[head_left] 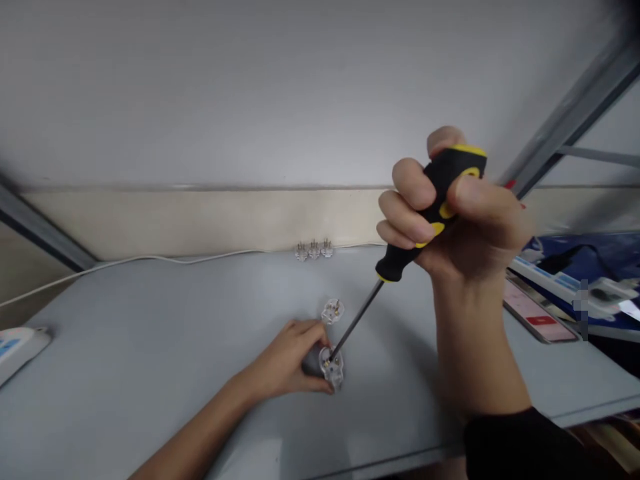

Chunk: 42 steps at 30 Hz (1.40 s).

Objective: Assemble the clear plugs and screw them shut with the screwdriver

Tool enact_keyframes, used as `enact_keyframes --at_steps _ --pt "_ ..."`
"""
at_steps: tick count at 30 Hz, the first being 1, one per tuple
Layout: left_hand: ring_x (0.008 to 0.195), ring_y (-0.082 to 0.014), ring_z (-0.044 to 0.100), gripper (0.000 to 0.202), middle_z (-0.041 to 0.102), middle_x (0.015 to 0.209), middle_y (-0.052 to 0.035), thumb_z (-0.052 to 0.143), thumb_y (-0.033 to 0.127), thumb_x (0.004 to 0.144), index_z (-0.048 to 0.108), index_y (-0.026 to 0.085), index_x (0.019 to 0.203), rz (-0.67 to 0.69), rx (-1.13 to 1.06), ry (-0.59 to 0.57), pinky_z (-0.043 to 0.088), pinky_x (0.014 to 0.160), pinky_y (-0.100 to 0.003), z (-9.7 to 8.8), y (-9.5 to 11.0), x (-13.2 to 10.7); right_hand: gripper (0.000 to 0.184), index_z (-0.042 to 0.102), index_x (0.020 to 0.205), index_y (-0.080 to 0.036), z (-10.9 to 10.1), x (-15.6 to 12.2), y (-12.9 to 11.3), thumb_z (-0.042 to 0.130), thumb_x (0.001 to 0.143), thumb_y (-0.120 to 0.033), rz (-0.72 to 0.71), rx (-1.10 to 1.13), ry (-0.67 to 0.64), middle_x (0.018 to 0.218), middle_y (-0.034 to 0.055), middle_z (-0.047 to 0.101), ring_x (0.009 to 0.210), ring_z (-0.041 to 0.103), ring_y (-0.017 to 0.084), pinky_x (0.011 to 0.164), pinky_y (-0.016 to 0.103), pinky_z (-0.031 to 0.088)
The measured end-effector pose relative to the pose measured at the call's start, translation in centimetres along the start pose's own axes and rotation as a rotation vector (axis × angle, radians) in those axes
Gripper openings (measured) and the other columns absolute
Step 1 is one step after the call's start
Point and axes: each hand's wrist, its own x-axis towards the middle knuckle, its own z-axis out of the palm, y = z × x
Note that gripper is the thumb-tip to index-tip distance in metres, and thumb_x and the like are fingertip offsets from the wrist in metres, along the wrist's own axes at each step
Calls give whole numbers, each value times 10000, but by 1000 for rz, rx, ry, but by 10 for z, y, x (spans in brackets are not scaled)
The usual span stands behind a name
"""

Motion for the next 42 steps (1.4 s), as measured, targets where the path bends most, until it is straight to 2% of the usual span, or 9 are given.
enact_keyframes --at_steps 3,6,12,15,19,24,28,34,42 --pt "867 -215 569 523 624 932 -6 846 487 591 521 217 899 -13 -2 11 375 798 -325 0 1 -1 242 445 877 -261 -3 5 3 638 742 -317 51 107 -52 670 -51 469 468 398 56 390 162 345" --pt "854 -213 561 511 618 912 5 865 439 576 520 220 882 -37 22 15 378 784 -317 -1 3 -1 290 473 928 -272 -11 8 1 567 762 -490 71 119 -165 782 -10 521 590 508 109 469 244 465" --pt "826 -211 555 548 605 899 16 896 385 513 494 230 851 -21 29 32 387 756 -318 1 1 0 265 452 971 -271 -13 7 4 632 797 -358 16 -88 -48 1088 0 561 1058 622 216 807 455 580" --pt "815 -207 557 538 604 890 18 892 379 520 487 229 840 -9 20 32 390 755 -319 1 0 1 261 414 919 -270 -4 7 13 644 798 -283 -109 -122 94 996 -31 594 810 661 127 612 266 582" --pt "838 -208 560 498 608 902 7 864 401 585 493 223 865 0 26 12 390 774 -320 -1 3 1 182 417 909 -270 7 4 17 585 854 -226 -159 -71 125 699 -75 502 425 408 23 369 124 342" --pt "863 -217 564 487 616 931 -14 819 502 625 515 215 875 9 36 5 393 781 -318 -2 2 1 284 519 1038 -231 7 3 3 471 868 -453 -52 -67 -67 828 24 561 631 571 129 499 265 489" --pt "860 -225 568 495 614 921 -12 828 501 608 525 221 883 8 45 18 398 778 -322 -2 3 0 275 504 986 -277 6 -2 -5 658 769 -348 31 -126 -88 1083 19 609 1020 631 219 739 383 585" --pt "827 -216 569 469 610 897 -2 822 471 632 518 226 891 29 58 16 393 762 -315 -2 3 0 238 441 975 -302 12 -6 7 625 833 -249 -26 -6 8 775 -69 567 493 480 56 464 195 433" --pt "834 -220 571 511 605 914 2 857 447 599 493 235 889 27 74 2 395 750 -312 -2 2 1 276 531 1024 -255 -6 3 1 611 823 -427 58 -26 -108 972 29 614 937 639 184 715 359 585"
